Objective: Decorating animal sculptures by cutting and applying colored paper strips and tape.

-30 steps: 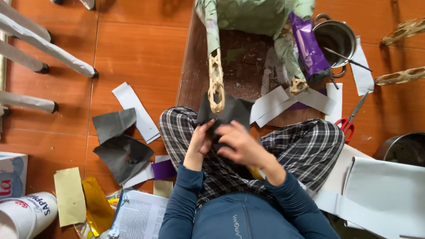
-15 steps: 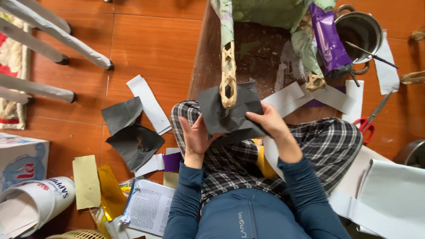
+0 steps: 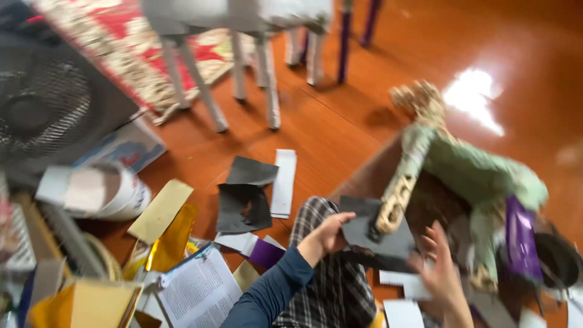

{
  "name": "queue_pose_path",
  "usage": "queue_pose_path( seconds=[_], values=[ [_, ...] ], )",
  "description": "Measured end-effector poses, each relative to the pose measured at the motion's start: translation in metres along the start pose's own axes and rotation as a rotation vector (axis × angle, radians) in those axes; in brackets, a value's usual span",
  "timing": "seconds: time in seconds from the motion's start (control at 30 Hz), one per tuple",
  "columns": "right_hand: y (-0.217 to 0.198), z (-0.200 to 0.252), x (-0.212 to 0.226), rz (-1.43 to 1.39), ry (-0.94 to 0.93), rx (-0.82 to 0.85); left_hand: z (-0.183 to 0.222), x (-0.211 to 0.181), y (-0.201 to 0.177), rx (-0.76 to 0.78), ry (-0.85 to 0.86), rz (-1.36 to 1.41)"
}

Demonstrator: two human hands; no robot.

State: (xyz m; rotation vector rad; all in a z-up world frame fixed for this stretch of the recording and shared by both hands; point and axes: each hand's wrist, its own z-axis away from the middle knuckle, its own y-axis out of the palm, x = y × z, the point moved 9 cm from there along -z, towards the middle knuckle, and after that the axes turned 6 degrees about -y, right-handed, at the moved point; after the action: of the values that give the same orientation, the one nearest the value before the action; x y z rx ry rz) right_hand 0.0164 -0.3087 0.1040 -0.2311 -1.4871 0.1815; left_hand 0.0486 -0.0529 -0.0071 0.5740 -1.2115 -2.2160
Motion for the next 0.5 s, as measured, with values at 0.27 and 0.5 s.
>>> queue_pose_path(
  seconds=[0.27,0.5],
  values=[
    [0.061,0.048,0.077,0.793,-0.695,-0.157,-0.018,0.019,0.029,0.155,-0.044,0.074],
    [0.083,0.03,0.084,0.867,-0.845,0.028,0.001,-0.002,0.045,0.108,0.022,-0.069]
  ],
)
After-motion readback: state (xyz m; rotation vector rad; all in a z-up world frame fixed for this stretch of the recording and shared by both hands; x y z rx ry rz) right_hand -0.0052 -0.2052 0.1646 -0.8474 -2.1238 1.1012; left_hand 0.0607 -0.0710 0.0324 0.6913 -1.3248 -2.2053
